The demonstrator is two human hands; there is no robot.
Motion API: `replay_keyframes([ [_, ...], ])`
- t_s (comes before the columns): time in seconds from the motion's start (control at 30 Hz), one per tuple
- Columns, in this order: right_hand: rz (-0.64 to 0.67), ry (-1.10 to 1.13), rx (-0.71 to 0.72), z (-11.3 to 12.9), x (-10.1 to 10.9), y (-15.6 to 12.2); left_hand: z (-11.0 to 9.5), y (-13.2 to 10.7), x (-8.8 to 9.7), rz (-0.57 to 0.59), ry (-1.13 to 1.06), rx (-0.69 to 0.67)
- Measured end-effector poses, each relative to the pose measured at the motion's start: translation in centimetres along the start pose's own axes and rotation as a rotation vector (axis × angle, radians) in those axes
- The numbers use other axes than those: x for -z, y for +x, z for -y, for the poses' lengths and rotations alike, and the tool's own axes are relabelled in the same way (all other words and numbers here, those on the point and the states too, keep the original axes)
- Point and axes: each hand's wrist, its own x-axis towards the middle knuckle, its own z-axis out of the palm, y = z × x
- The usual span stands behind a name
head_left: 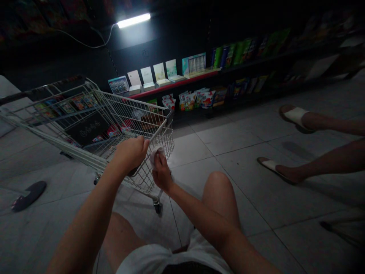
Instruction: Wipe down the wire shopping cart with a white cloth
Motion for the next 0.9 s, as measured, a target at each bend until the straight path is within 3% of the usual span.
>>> replay_keyframes([
  [0.07, 0.044, 0.022, 0.018, -0.5, 0.4, -2.4, -1.4, 0.5, -0.4, -0.001, -0.034, 0.039],
  [0.13, 0.011, 0.045, 0.017, -0.9, 1.6, -2.0, -2.6, 0.8, -1.1, -0.019, -0.051, 0.078],
  [0.27, -0.175, -0.023, 0.029, -1.1, 3.9, 4.6, -3.4, 0.4, -2.2, -0.126, -0.038, 0.072],
  [0.37, -0.076, -0.114, 0.154, -1.6, 4.8, 9.7, -3.1, -0.3, -2.5, -0.127, -0.018, 0.040],
  [0.47, -0.030, -0.210, 0.109, -2.5, 5.8, 12.6, -2.6, -1.0, -2.6, -0.112, -0.005, 0.011],
  [0.57, -0.026, -0.269, 0.069, -2.3, 7.0, 13.1, -2.2, -2.0, -2.6, -0.091, 0.016, -0.017],
  [0.73, 0.187, -0.295, 0.308, -1.1, 9.5, 12.4, -1.4, -4.1, -2.5, -0.053, 0.064, -0.041],
  [0.9, 0.044, -0.337, 0.212, -3.3, 13.0, 15.2, -0.5, -6.5, -2.2, -0.001, 0.130, -0.042],
])
